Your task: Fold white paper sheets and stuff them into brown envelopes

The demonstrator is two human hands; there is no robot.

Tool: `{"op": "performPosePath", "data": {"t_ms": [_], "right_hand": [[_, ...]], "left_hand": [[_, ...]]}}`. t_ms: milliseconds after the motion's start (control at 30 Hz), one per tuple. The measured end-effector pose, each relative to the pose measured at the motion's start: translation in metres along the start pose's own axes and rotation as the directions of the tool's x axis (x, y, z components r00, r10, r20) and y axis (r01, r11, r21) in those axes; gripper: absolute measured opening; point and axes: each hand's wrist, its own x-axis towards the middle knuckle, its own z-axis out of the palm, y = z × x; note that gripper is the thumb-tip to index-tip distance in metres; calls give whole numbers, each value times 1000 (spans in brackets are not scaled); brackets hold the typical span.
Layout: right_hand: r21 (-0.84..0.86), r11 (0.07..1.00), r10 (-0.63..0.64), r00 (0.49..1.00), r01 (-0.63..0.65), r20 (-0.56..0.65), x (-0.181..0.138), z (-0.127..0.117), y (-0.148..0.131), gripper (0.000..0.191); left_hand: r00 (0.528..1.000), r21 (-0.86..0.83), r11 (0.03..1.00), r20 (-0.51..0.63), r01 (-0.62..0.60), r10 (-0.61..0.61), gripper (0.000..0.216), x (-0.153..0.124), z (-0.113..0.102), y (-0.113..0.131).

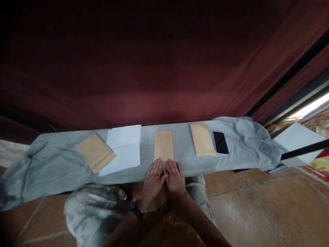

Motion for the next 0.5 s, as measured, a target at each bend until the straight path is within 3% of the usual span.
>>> {"op": "performPosePath", "data": {"t_ms": [267,500], "right_hand": [[28,1000,-8,999,9,-49,-3,0,7,52],[9,1000,-9,997,10,-78,-3,7,7,49]], "left_hand": [[994,43,995,-70,90,-87,67,2,4,-3],[998,-34,998,37,-52,53,58,61,17,7]]}}
